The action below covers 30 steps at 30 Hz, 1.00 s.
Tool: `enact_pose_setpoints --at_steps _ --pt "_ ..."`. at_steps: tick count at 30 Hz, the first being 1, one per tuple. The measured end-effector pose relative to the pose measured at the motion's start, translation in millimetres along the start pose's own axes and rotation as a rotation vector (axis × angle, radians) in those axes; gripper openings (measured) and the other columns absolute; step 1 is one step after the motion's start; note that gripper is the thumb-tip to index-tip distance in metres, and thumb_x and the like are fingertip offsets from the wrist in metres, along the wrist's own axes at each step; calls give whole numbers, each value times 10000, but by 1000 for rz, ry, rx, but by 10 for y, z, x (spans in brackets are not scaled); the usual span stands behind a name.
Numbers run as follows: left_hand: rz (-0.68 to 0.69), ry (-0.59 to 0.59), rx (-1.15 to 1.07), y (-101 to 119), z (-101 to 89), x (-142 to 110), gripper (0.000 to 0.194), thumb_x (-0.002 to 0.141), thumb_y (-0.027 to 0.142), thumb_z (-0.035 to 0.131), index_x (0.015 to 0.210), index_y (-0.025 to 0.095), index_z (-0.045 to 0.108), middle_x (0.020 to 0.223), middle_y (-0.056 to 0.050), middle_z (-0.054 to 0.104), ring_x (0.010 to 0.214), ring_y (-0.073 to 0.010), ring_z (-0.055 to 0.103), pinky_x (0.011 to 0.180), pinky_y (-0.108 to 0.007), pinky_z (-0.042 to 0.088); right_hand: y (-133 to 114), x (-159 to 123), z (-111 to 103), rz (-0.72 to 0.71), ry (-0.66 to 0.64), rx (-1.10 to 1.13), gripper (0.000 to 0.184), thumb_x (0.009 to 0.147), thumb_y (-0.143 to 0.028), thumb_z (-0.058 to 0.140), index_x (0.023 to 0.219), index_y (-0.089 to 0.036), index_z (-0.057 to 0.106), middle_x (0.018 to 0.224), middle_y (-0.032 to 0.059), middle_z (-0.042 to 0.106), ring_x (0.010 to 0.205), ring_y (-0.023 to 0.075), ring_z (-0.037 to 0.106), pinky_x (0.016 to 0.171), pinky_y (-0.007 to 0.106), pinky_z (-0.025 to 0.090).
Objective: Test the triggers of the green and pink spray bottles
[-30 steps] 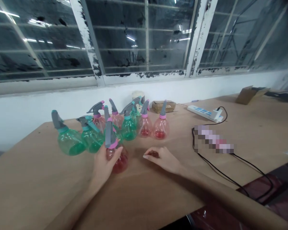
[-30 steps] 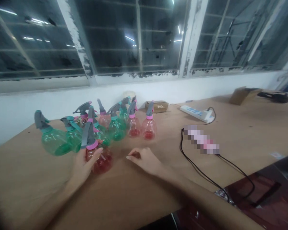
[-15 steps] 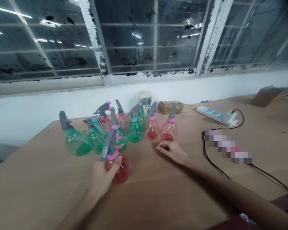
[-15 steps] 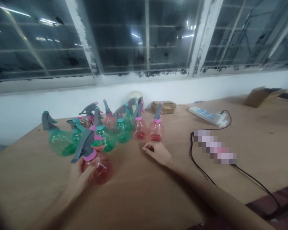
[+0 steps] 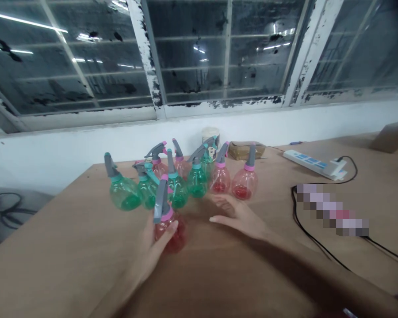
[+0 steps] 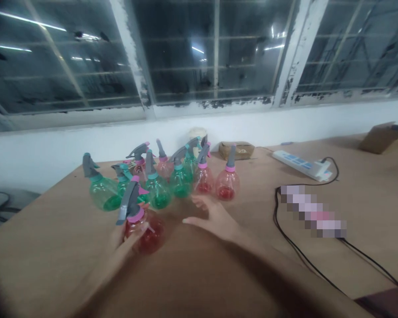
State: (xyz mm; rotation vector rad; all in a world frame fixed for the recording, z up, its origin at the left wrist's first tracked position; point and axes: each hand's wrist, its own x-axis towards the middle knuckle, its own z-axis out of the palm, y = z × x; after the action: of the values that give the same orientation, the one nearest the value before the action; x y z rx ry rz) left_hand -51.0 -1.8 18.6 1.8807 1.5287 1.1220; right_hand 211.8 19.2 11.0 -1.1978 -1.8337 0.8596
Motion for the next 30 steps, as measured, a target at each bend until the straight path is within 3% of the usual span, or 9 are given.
enact_pose_setpoints --at_steps 4,7,10,13,19,23,25,30 --pt "-2 -170 -63 102 92 -233 608 841 417 535 1358 260 257 1325 -87 492 1209 -248 483 1029 -449 379 -477 1 149 -56 -87 59 899 669 -490 705 1409 -319 223 1435 79 357 1299 282 359 1024 534 332" --pt "49 -212 -28 210 254 -314 680 837 421 536 1387 246 177 1377 -114 414 1264 -264 412 1065 -493 317 -696 10 251 -82 -77 116 990 632 -481 734 1425 -297 171 1422 94 370 1289 298 368 1031 541 323" --pt "107 -229 -26 315 477 -306 685 840 433 524 1397 246 172 1410 -127 358 1301 -283 353 1074 -509 296 -737 21 308 -53 28 202 904 634 -462 736 1385 -265 271 1168 87 587 1066 270 565 938 486 438" --pt "118 -273 -44 387 714 -279 710 840 451 518 1405 212 162 1382 -165 371 1273 -301 381 1051 -518 323 -629 23 279 12 184 257 717 661 -463 711 1281 -247 422 931 45 646 840 226 627 785 412 517" --pt "176 -374 51 469 982 -316 793 817 490 532 1436 199 132 1393 -203 321 1254 -367 374 994 -576 342 -428 -48 13 47 335 300 395 726 -441 631 1053 -226 573 899 30 663 842 214 633 779 362 510" --pt "308 -426 80 457 877 -285 710 838 473 510 1429 244 190 1376 -152 393 1248 -330 399 997 -529 365 -425 -132 -142 86 403 175 220 699 -386 587 846 -222 594 786 14 652 754 218 628 698 356 521" --pt "323 -418 108 367 744 -209 611 866 455 468 1406 266 255 1332 -124 462 1191 -297 473 972 -481 407 -395 -165 -190 104 405 130 224 679 -346 567 866 -228 599 791 17 652 756 224 629 681 358 521" --pt "169 -265 278 -97 265 145 328 893 406 400 1161 258 518 1125 -59 626 985 -255 618 862 -417 475 -257 -222 -290 206 426 92 369 672 -292 548 1028 -215 608 843 31 662 792 229 632 673 344 509"
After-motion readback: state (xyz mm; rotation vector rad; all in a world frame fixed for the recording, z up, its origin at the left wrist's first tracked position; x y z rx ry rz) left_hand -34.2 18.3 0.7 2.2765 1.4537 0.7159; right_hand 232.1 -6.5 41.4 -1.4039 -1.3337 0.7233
